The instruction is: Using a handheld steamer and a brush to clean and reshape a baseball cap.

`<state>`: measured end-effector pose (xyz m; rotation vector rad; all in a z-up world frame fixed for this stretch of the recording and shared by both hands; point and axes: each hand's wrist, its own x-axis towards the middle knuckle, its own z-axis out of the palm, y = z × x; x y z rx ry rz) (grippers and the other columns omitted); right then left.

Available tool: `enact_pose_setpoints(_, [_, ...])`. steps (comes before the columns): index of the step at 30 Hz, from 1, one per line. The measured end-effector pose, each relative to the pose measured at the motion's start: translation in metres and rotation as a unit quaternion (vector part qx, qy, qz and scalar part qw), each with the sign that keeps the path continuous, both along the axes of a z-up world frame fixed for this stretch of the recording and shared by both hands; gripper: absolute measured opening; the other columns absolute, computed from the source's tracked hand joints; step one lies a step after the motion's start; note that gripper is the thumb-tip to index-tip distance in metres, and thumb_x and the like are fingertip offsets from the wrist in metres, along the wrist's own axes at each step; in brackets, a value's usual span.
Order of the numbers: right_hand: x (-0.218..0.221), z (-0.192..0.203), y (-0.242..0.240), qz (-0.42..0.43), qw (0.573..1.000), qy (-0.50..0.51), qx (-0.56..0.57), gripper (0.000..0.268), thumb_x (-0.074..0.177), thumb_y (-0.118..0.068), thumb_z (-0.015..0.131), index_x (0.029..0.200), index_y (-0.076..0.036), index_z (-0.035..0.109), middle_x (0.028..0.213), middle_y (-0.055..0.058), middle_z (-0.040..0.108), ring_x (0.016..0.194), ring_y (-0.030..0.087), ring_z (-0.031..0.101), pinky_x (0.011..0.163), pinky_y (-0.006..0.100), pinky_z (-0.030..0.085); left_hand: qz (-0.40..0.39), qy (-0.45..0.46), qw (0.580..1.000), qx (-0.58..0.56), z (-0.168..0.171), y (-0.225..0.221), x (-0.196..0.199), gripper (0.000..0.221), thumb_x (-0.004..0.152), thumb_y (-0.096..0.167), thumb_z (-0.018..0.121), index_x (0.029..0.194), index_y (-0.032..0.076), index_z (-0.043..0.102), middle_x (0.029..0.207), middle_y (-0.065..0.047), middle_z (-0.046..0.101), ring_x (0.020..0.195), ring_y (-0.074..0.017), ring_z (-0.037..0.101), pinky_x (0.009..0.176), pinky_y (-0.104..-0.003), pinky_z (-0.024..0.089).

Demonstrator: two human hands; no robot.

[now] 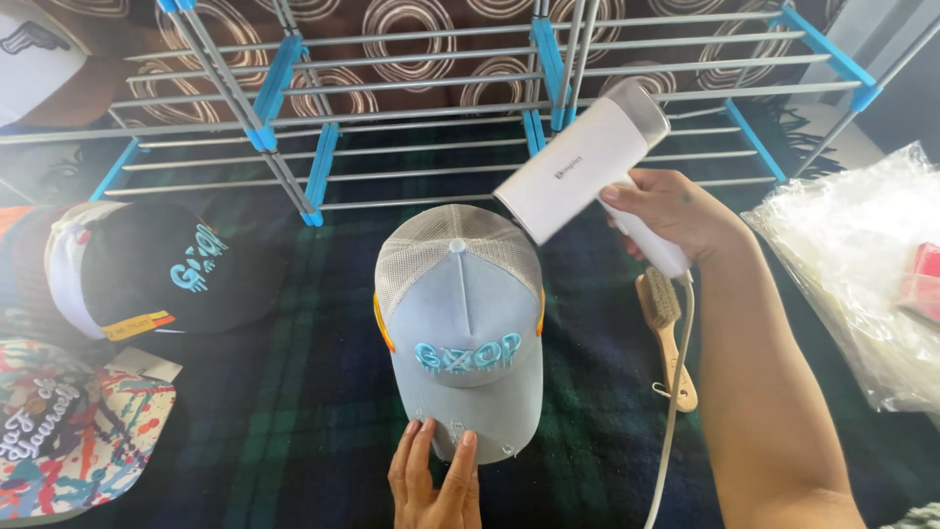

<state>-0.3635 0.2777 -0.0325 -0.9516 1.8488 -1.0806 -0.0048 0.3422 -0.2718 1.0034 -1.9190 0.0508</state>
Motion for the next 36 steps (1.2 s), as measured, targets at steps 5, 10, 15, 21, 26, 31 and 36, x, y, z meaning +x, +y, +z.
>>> enact_pose_setpoints(5, [0.001, 0.009, -0.017, 0.027, 0.999, 0.026, 0.021, 0.042, 0.095, -0.043, 0.064, 0.118, -0.009, 0.063, 0.091, 0.013, 0.063, 0.060, 0.024, 0.058, 0.059, 0.037, 0.051, -0.016, -0.015, 1.000, 0.001, -0.003, -0.001, 0.004, 0.046, 0.092, 0.030, 0.073, 0.136, 0.033, 0.063, 0.142, -0.013, 0.058, 0.135, -0.0408, 0.057, 0.106, -0.056, 0.054])
enact_pose_setpoints(10, [-0.010, -0.004, -0.044, 0.057, 0.994, 0.050, 0.082, 0.039, 0.097, -0.047, 0.062, 0.108, -0.010, 0.062, 0.093, 0.012, 0.066, 0.065, 0.023, 0.060, 0.061, 0.036, 0.052, -0.020, -0.018, 1.000, -0.003, 0.001, -0.001, 0.003, 0.052, 0.089, 0.028, 0.078, 0.138, 0.033, 0.061, 0.142, -0.013, 0.057, 0.135, -0.0415, 0.057, 0.106, -0.057, 0.053])
enact_pose_setpoints(15, [-0.012, -0.023, -0.051, 0.070, 0.989, 0.028, 0.130, 0.044, 0.100, -0.049, 0.057, 0.117, -0.010, 0.066, 0.091, 0.011, 0.066, 0.065, 0.022, 0.057, 0.062, 0.036, 0.050, 0.001, -0.014, 1.000, -0.009, 0.001, 0.000, 0.001, 0.055, 0.085, 0.029, 0.082, 0.136, 0.035, 0.062, 0.139, -0.011, 0.060, 0.131, -0.0400, 0.060, 0.101, -0.055, 0.058])
enact_pose_setpoints(21, [-0.004, -0.018, -0.019, 0.026, 0.978, 0.084, 0.191, 0.040, 0.104, -0.045, 0.055, 0.111, -0.008, 0.068, 0.090, 0.014, 0.070, 0.066, 0.024, 0.060, 0.064, 0.037, 0.051, 0.008, 0.011, 1.000, -0.019, 0.000, -0.001, -0.003, 0.052, 0.084, 0.026, 0.084, 0.132, 0.034, 0.065, 0.135, -0.011, 0.062, 0.128, -0.0400, 0.062, 0.097, -0.053, 0.061])
enact_pose_setpoints(26, [-0.025, -0.013, -0.016, 0.009, 0.994, 0.048, 0.095, 0.036, 0.102, -0.037, 0.060, 0.114, -0.004, 0.064, 0.090, 0.017, 0.066, 0.062, 0.027, 0.058, 0.055, 0.039, 0.049, -0.002, 0.021, 0.999, -0.025, -0.004, -0.002, -0.001, 0.048, 0.087, 0.027, 0.081, 0.132, 0.033, 0.066, 0.136, -0.012, 0.062, 0.129, -0.0401, 0.062, 0.100, -0.054, 0.059])
enact_pose_setpoints(31, [0.018, 0.046, -0.031, 0.024, 0.989, 0.127, 0.076, 0.032, 0.101, -0.030, 0.061, 0.119, -0.005, 0.064, 0.101, 0.014, 0.069, 0.070, 0.029, 0.064, 0.062, 0.043, 0.055, 0.012, 0.023, 0.999, -0.039, -0.005, -0.003, -0.004, 0.046, 0.089, 0.027, 0.079, 0.132, 0.034, 0.065, 0.133, -0.012, 0.065, 0.126, -0.0404, 0.064, 0.100, -0.054, 0.059])
enact_pose_setpoints(36, [0.031, 0.074, -0.061, 0.076, 0.963, 0.214, 0.143, 0.039, 0.100, -0.041, 0.057, 0.128, -0.014, 0.066, 0.102, 0.014, 0.067, 0.074, 0.031, 0.066, 0.072, 0.045, 0.054, 0.014, 0.038, 0.998, -0.045, -0.002, -0.003, -0.006, 0.041, 0.091, 0.024, 0.077, 0.129, 0.035, 0.068, 0.129, -0.011, 0.066, 0.123, -0.0398, 0.066, 0.096, -0.052, 0.061])
